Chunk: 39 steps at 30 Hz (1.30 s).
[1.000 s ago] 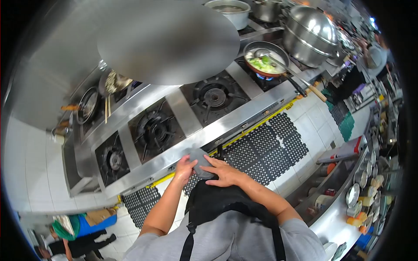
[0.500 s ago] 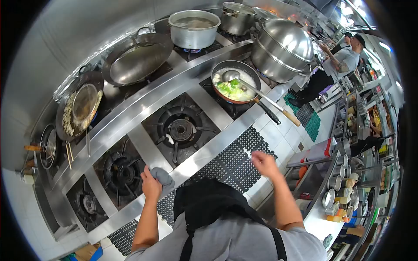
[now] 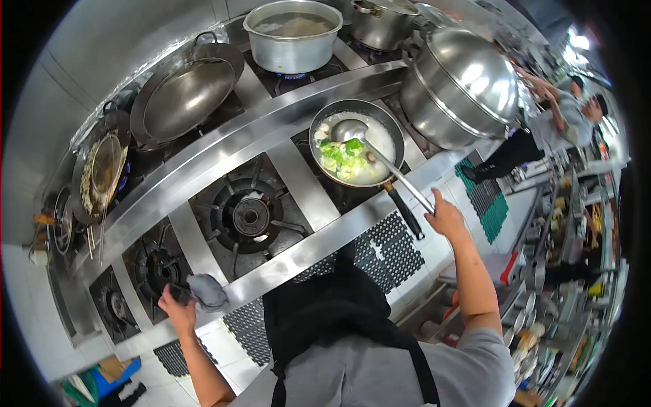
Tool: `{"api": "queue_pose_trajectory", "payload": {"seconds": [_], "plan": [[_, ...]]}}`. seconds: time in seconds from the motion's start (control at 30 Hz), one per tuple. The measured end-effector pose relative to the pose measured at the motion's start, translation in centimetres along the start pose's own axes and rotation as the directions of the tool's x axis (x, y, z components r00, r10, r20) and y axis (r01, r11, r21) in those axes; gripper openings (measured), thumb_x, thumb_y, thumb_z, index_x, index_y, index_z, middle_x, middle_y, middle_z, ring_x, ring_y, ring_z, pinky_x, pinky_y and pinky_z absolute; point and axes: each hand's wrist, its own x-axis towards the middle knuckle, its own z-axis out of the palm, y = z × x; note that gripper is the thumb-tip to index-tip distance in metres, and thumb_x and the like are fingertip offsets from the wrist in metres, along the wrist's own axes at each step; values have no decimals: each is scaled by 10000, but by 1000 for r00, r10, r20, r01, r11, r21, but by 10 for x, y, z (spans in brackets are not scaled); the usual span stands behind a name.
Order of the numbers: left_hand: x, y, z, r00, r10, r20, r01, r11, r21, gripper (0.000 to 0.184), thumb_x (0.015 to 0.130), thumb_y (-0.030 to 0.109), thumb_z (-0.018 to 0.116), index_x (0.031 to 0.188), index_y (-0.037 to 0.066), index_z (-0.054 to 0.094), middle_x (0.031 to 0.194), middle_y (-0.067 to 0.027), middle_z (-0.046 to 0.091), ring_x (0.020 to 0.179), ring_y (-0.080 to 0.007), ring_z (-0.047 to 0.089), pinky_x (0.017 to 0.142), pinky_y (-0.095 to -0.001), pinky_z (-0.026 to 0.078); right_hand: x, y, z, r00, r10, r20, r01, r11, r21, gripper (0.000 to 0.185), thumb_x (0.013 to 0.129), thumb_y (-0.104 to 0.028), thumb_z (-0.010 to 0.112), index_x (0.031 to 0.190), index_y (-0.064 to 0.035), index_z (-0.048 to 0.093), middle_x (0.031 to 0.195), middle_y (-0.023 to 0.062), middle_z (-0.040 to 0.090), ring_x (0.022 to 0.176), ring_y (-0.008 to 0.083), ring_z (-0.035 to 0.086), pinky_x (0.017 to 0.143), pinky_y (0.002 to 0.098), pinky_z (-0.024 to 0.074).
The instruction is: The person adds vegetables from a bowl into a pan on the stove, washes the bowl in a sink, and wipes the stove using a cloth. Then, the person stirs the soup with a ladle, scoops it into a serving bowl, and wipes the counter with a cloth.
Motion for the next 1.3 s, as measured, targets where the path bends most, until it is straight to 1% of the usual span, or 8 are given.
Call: {"api": "queue_pose_trajectory", "payload": {"seconds": [0.33,0.4,0.47,0.53,0.87,0.93,1.0,1.3], "plan": [[-241,26,82,918,-337,-208,356,932,62,551,736,55,662,1237,-25,448,1118,-254,456,1029,-388,473,921,-450,397,40,73,-32,972,-228,50,178,865,469,203,802,-100,608,974,-9,551,688,195,586,575,380,580,586,439,487],[-290,15,101,890,-429,-154,439,898,38,554,736,65,675,1236,-24,452,1084,-229,483,1006,-359,491,901,-430,410,37,76,-36,904,-278,326,-158,492,856,191,821,-117,624,944,8,550,674,158,574,569,281,585,573,404,473],[-320,18,112,840,-532,-104,530,847,-48,547,741,90,687,1226,-26,461,1066,-211,505,980,-333,510,896,-423,414,33,74,-39,881,-339,328,-159,441,883,185,822,-118,641,895,19,539,655,125,566,572,196,583,530,349,465],[-337,15,124,836,-540,-98,529,841,-114,526,751,104,686,1213,-26,470,1044,-198,522,962,-316,520,884,-417,421,30,74,-39,938,-335,-96,334,788,517,171,817,-101,635,870,23,529,643,103,552,515,146,548,461,304,456],[-437,-20,210,744,-648,164,629,596,-499,320,811,102,649,1075,-23,518,813,-96,578,649,-169,554,587,-306,465,8,81,-151,810,-455,370,-25,604,797,153,899,-178,587,896,-25,575,600,68,566,395,127,500,360,292,429],[-456,-1,220,715,-665,213,646,515,-563,310,819,103,639,1072,-19,507,789,-97,579,602,-170,554,536,-302,463,22,68,-178,900,-368,235,298,911,286,185,865,-188,621,896,-7,593,626,128,596,468,232,572,463,356,481],[-487,8,228,607,-749,266,711,363,-603,280,835,100,620,1060,-3,489,753,-100,581,557,-173,567,441,-306,443,59,71,-204,734,-674,-83,662,738,-134,214,804,-185,667,883,6,612,714,190,627,667,346,633,621,424,504],[-544,52,246,272,-893,359,770,-22,-638,234,887,140,587,1068,48,472,797,-116,603,556,-214,592,401,-330,438,94,-46,-303,679,-713,173,620,431,-656,214,718,-113,661,930,-83,670,897,149,679,882,352,649,736,457,512]]}}
